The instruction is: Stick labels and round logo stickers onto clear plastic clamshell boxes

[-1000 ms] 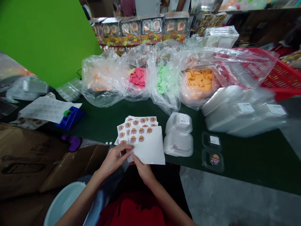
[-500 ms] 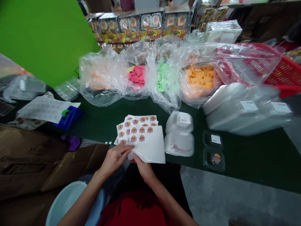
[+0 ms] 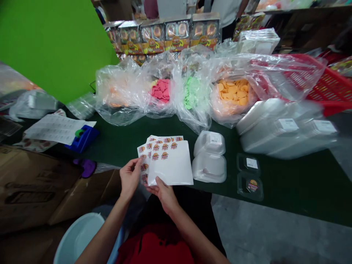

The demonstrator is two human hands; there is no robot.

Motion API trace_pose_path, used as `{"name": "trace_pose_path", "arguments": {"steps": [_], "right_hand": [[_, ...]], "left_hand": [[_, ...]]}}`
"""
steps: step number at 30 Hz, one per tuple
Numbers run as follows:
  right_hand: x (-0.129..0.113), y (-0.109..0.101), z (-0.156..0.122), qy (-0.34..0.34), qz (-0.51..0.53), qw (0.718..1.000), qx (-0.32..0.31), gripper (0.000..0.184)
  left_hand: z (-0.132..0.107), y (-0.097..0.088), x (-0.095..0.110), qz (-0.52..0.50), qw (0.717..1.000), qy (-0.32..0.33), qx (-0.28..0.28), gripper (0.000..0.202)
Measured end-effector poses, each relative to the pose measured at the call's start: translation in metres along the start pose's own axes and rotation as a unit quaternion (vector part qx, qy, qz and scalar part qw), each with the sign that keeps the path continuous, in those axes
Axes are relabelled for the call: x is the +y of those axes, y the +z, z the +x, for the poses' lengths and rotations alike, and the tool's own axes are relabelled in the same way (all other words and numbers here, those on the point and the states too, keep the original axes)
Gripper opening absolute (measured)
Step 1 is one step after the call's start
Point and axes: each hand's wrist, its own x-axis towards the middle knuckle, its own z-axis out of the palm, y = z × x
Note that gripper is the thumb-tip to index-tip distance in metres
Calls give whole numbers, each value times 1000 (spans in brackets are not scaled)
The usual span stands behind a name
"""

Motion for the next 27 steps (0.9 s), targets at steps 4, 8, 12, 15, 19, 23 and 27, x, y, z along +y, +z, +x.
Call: {"name": "trace_pose_path", "arguments": {"steps": [4,8,12,15,19,23,27], "right_hand": [[-19,3,-11,103,-60,990,-75,71],[-46,-2,-43,104,-163,973,-129,60],[-71,0,-63,-46,-80,996,-12,45],[-82,-1,-65,-104,-89,990,35,38],[-88,-7,-69,-161,-158,974,13,28],[-94,-9,-81,-212,-230,950,-25,16],[-105,-16,-95,-224,-253,941,-16,11]], "left_hand": [[-7,1,16,16,990,130,58,27],[-34,1,22,66,928,365,-24,28],[-63,2,18,59,871,476,-110,49],[-72,-1,27,56,870,459,-170,49],[-63,-8,60,60,915,339,-210,44],[-44,-7,95,78,912,276,-293,10],[-34,4,118,89,889,271,-358,17]]}}
